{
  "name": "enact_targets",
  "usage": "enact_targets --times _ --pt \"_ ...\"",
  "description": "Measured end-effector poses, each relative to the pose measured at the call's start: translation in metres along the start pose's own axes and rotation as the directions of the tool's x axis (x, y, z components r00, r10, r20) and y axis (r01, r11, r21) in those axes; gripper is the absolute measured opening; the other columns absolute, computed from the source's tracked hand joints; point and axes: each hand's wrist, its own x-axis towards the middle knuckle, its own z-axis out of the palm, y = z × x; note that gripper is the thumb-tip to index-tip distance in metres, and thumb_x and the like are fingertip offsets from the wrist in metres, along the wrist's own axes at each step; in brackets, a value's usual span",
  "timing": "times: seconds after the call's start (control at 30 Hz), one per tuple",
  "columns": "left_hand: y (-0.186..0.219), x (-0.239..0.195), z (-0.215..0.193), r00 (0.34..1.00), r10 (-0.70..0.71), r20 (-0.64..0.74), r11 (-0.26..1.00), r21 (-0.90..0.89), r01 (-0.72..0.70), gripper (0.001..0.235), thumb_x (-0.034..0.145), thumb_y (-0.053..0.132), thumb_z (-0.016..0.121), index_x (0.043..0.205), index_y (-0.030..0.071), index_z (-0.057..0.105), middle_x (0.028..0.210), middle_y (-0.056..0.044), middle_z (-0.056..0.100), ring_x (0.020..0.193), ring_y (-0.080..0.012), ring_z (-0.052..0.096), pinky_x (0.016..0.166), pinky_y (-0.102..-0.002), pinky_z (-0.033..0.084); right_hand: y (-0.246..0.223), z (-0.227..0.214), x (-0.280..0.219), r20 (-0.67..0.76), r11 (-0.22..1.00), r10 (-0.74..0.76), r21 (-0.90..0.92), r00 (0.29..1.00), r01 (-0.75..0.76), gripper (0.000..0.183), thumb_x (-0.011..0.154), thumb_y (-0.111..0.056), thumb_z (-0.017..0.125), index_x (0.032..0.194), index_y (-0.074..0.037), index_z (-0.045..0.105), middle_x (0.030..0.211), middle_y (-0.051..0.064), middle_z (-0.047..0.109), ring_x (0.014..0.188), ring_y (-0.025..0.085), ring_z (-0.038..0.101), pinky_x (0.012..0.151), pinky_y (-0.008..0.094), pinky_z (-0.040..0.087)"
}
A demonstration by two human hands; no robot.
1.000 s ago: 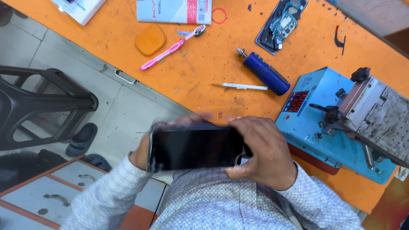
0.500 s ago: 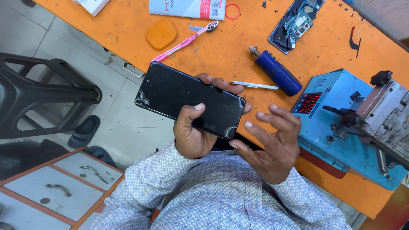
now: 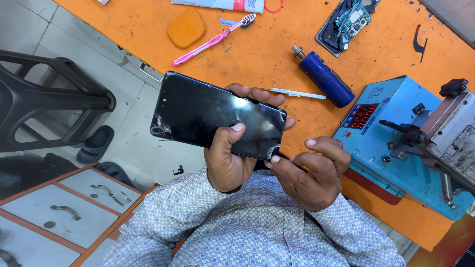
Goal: The person uses a handheld heat gun to apply heat to the edges of a cracked smartphone screen, then uses a metal prying tool to separate the screen from the frame. The person repeats heating and prying along the perimeter of the device.
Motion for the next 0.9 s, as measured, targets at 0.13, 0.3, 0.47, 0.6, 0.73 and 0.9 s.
enact_targets --times 0.13,0.3,0.47,0.6,0.73,0.9 --pt "0.000 -0.001 0.001 1.000 -0.009 -0.025 1.000 0.003 0.009 0.051 0.095 0.015 0.051 0.143 0.009 0.038 0.139 -0.019 0.049 0.148 -0.0349 0.046 0.117 -0.064 0.049 0.002 0.003 0.001 -0.003 0.996 -0.091 0.000 0.996 0.091 0.027 0.080 -0.012 0.093 0.097 -0.014 0.072 0.092 0.000 0.049 0.106 0.025 0.049 0.078 0.042 0.049" --pt "0.002 -0.002 -0.001 1.000 0.004 0.013 0.999 -0.036 -0.003 0.047 0.096 0.016 0.052 0.141 0.009 0.038 0.137 -0.018 0.049 0.143 -0.0339 0.047 0.114 -0.063 0.051 0.002 0.009 0.008 -0.009 0.984 -0.076 0.164 0.997 0.076 0.029 0.079 -0.007 0.091 0.096 -0.012 0.068 0.092 0.004 0.050 0.102 0.026 0.054 0.077 0.040 0.048" --pt "0.003 -0.007 -0.004 0.999 0.033 0.020 0.998 0.056 -0.034 0.045 0.097 0.015 0.053 0.138 0.008 0.039 0.133 -0.018 0.050 0.142 -0.0347 0.047 0.110 -0.061 0.051 -0.002 0.000 0.008 0.059 0.989 0.053 0.135 0.997 -0.061 0.032 0.074 -0.012 0.092 0.094 -0.013 0.067 0.088 0.003 0.051 0.098 0.025 0.054 0.079 0.041 0.048" --pt "0.003 -0.002 -0.007 0.999 0.035 0.028 0.999 0.008 -0.035 0.048 0.097 0.015 0.053 0.142 0.009 0.038 0.134 -0.018 0.050 0.142 -0.0339 0.048 0.111 -0.061 0.051 0.006 0.002 0.009 0.136 0.964 -0.146 0.243 0.980 0.110 0.025 0.073 -0.011 0.085 0.095 -0.014 0.072 0.086 0.000 0.053 0.092 0.026 0.058 0.075 0.041 0.048" --pt "0.011 0.001 -0.013 0.999 0.051 -0.014 0.998 -0.040 -0.052 0.054 0.095 0.016 0.053 0.146 0.006 0.037 0.136 -0.019 0.050 0.141 -0.0355 0.049 0.108 -0.065 0.050 0.016 0.012 0.013 0.187 0.934 0.176 0.278 0.966 -0.224 0.013 0.089 -0.001 0.074 0.098 -0.009 0.070 0.093 0.004 0.064 0.085 0.024 0.065 0.070 0.036 0.052" --pt "0.025 0.004 -0.016 0.998 0.026 -0.056 0.998 0.058 -0.022 0.070 0.090 0.019 0.056 0.153 0.007 0.031 0.144 -0.022 0.048 0.144 -0.0371 0.048 0.112 -0.068 0.050 0.049 0.039 0.024 0.174 0.887 0.420 -0.285 0.891 -0.363 0.021 0.096 -0.004 0.073 0.116 0.001 0.071 0.112 0.017 0.067 0.091 0.037 0.067 0.071 0.043 0.053"
